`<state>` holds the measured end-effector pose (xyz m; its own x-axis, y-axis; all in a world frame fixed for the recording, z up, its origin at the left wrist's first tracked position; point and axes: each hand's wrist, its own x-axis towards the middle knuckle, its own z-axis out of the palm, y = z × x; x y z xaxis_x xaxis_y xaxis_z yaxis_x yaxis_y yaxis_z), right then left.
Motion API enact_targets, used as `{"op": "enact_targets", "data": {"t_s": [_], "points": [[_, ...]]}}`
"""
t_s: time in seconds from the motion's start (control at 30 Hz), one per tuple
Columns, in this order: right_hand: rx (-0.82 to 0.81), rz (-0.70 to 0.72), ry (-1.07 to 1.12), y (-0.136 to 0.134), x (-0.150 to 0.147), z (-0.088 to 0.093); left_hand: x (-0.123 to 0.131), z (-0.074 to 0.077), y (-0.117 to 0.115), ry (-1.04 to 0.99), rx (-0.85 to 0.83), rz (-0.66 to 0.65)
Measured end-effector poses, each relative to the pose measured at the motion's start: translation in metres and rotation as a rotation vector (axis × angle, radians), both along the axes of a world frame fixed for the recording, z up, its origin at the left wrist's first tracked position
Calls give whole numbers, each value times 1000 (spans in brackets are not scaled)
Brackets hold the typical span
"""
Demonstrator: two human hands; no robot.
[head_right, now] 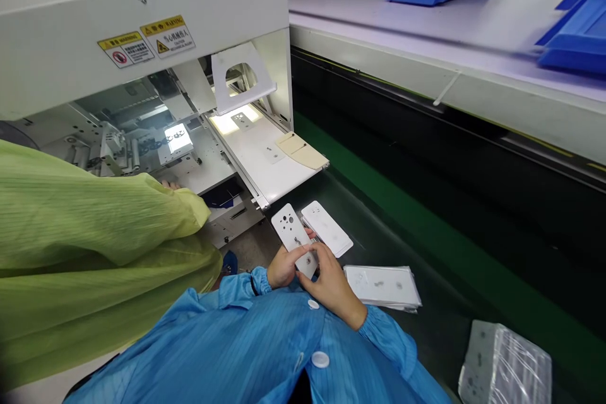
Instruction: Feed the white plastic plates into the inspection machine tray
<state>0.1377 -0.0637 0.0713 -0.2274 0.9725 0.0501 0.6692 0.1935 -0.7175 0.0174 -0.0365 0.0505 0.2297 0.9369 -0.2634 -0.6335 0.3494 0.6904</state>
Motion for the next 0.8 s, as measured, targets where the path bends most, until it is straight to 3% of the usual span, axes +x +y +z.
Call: {"op": "enact_targets", "data": {"t_s": [0.4, 0.8], "points": [[-4, -9, -71, -1, 3, -3, -8, -8, -5, -107, -31, 41], [-147, -216, -36, 1, 11, -4, -12, -10, 0, -122, -62, 96]]}}
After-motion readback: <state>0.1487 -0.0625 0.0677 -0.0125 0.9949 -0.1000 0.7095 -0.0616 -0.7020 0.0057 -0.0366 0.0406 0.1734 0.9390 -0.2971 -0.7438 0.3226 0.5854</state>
